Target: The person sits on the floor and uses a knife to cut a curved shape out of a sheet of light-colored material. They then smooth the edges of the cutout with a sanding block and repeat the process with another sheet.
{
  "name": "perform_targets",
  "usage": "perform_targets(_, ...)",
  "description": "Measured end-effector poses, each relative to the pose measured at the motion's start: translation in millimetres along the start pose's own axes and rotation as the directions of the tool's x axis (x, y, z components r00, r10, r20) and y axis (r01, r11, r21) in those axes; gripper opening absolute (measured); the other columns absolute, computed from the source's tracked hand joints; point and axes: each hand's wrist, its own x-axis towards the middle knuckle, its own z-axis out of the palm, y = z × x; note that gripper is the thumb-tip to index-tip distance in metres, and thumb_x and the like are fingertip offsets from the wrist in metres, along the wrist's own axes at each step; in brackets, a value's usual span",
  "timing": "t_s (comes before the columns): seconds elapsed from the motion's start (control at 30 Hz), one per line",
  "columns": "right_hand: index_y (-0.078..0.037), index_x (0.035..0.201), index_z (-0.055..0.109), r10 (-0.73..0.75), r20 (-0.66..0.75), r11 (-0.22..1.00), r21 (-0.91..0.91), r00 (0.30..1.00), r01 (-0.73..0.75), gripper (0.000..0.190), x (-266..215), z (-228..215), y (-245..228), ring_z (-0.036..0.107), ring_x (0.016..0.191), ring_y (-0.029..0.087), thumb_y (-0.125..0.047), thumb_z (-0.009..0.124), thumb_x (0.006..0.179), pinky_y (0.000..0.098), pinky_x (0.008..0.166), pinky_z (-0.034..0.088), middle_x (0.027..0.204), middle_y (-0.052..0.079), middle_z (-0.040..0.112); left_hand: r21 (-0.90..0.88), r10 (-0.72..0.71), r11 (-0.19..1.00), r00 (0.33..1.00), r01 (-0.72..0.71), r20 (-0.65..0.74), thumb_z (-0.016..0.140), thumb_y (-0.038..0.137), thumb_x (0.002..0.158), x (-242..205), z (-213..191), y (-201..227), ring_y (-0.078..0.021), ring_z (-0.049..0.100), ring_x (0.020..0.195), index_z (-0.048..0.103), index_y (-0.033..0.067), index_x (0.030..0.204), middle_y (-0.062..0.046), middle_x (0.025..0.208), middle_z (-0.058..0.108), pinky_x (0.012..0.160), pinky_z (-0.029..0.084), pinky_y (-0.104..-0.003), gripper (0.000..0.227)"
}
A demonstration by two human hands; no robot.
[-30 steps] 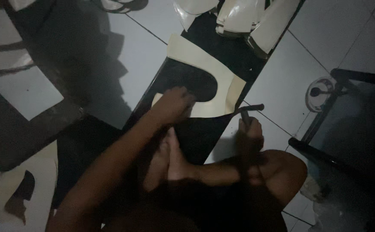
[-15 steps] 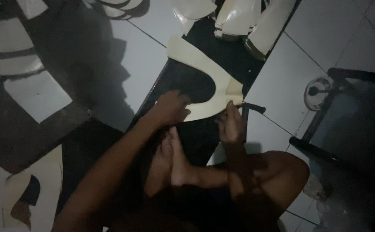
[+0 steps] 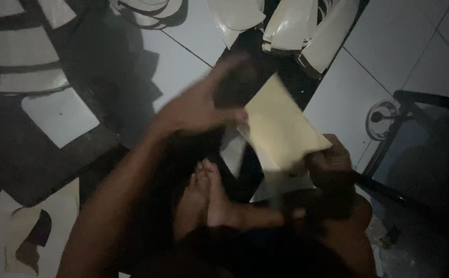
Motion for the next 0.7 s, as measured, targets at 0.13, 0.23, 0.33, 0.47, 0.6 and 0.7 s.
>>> perform_targets(0.13,-0.003,0.113,0.060,0.146,-0.023,0.988,-0.047,0.989,-0.147,0.015,5.7,-8.8,12.8,0.061,0.070,0.016,-0.014,0.055,0.105,0.0327,0.061,0.052,0.085,0.010,0.065,-0.296,-0.158,0.896,0.861,0.330,0.483,0.073,0.047,0.083,-12.6,23.0,-22.9,-0.0345,0.065,0.133,0.043,0.0090,0.159,-0.024,0.138,0.070,0.114,0.048,-0.049,0.090)
perform_targets(0.23,-0.002,0.110,0.060,0.217,-0.027,0.973,-0.069,0.976,-0.218,0.013,11.4,-3.9,19.7,0.057,0.066,0.015,-0.012,0.056,0.102,0.0321,0.058,0.048,0.081,0.009,0.062,-0.646,-0.004,0.637,0.840,0.421,0.543,0.089,0.039,0.084,-36.0,41.5,-49.7,-0.0411,0.056,0.139,0.040,-0.0077,0.158,-0.028,0.148,0.060,0.122,0.042,-0.054,0.101)
perform_targets(0.33,-0.001,0.108,0.059,0.277,-0.037,0.958,-0.068,0.960,-0.279,0.016,15.6,13.0,22.2,0.057,0.070,0.014,-0.014,0.058,0.098,0.0322,0.059,0.051,0.086,0.009,0.062,-0.325,-0.318,0.748,0.743,0.578,0.588,0.084,0.042,0.070,-48.8,62.4,-58.4,-0.0373,0.065,0.126,0.041,-0.0004,0.154,-0.024,0.134,0.067,0.103,0.054,-0.054,0.104)
perform_targets(0.47,-0.008,0.115,0.057,0.259,0.094,0.963,0.046,0.961,-0.264,0.025,18.9,29.3,13.1,0.063,0.075,0.014,-0.024,0.060,0.097,0.0344,0.064,0.056,0.092,0.007,0.065,-0.447,-0.228,0.739,0.812,0.503,0.536,0.085,0.042,0.077,-61.2,65.1,-47.4,-0.0322,0.056,0.135,0.034,0.0012,0.158,-0.020,0.145,0.059,0.112,0.044,-0.049,0.104)
perform_targets(0.6,-0.010,0.112,0.059,0.066,0.232,0.997,0.035,0.971,-0.076,0.026,15.5,36.4,-8.9,0.066,0.084,0.016,-0.025,0.066,0.092,0.0422,0.080,0.051,0.095,0.006,0.067,-0.205,-0.309,0.869,0.818,0.450,0.485,0.082,0.046,0.074,-60.4,42.4,-22.4,-0.0341,0.064,0.125,0.045,0.0046,0.151,-0.020,0.135,0.067,0.103,0.053,-0.048,0.095)
perform_targets(0.7,-0.011,0.110,0.061,-0.159,0.378,0.986,0.023,0.912,0.163,0.027,25.4,37.5,-31.7,0.068,0.091,0.018,-0.025,0.071,0.088,0.0480,0.092,0.048,0.098,0.005,0.069,-0.068,-0.234,0.937,0.761,0.342,0.605,0.079,0.047,0.076,-46.7,25.2,8.4,-0.0316,0.071,0.113,0.055,0.0068,0.142,-0.018,0.125,0.072,0.093,0.058,-0.044,0.080)
